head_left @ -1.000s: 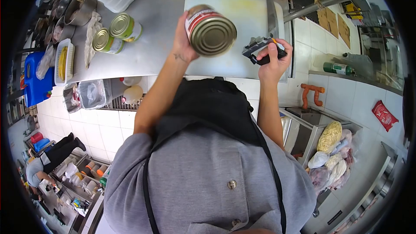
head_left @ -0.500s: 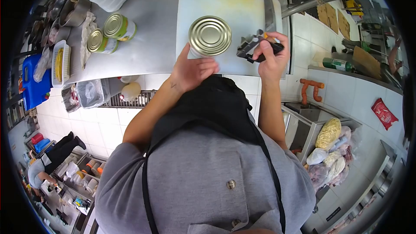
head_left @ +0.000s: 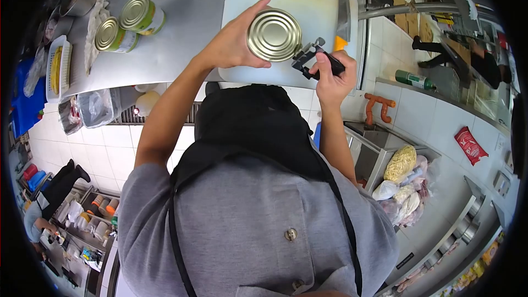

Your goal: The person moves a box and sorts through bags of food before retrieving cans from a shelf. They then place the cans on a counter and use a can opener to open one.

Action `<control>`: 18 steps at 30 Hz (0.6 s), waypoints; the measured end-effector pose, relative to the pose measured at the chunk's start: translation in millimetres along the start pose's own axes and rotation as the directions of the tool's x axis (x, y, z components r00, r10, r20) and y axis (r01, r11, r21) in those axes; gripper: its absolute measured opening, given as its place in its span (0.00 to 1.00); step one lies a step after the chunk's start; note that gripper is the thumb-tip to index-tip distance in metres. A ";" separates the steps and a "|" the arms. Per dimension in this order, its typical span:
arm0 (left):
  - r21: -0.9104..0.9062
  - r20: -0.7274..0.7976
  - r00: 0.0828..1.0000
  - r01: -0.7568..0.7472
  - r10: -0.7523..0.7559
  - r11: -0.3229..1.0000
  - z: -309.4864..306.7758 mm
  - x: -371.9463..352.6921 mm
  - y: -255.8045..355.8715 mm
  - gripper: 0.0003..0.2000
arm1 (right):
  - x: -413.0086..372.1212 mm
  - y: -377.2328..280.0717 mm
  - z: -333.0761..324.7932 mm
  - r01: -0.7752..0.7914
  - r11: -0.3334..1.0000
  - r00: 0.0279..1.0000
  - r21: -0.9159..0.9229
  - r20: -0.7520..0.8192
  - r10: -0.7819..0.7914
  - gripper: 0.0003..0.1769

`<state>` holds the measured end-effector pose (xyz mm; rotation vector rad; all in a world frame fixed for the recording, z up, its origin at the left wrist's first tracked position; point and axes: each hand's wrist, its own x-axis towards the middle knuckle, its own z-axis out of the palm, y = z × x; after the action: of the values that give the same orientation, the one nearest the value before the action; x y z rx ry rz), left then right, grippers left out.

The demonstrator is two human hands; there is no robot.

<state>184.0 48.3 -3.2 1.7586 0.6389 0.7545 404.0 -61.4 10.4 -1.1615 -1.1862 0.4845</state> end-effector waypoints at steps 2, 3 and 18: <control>0.008 -0.001 1.000 -0.005 0.005 1.000 -0.4 0.3 -3.6 0.60 | 4.5 -0.6 -5.8 0.191 0.968 0.979 -0.165 0.107 -0.175 0.14; 0.024 -0.005 1.000 -0.012 0.012 1.000 0.0 0.4 -4.3 0.59 | 6.5 -1.4 -7.8 0.387 0.875 0.915 -0.292 0.241 -0.324 0.13; -0.029 -0.144 0.969 -0.208 0.202 0.978 20.7 -5.2 -40.6 0.54 | 1.4 3.9 -5.2 0.249 0.911 0.968 -0.329 0.103 -0.227 0.19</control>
<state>193.7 43.4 -47.8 1.7596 0.5339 1.0352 410.1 -61.1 8.0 -1.2774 -1.4854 0.1303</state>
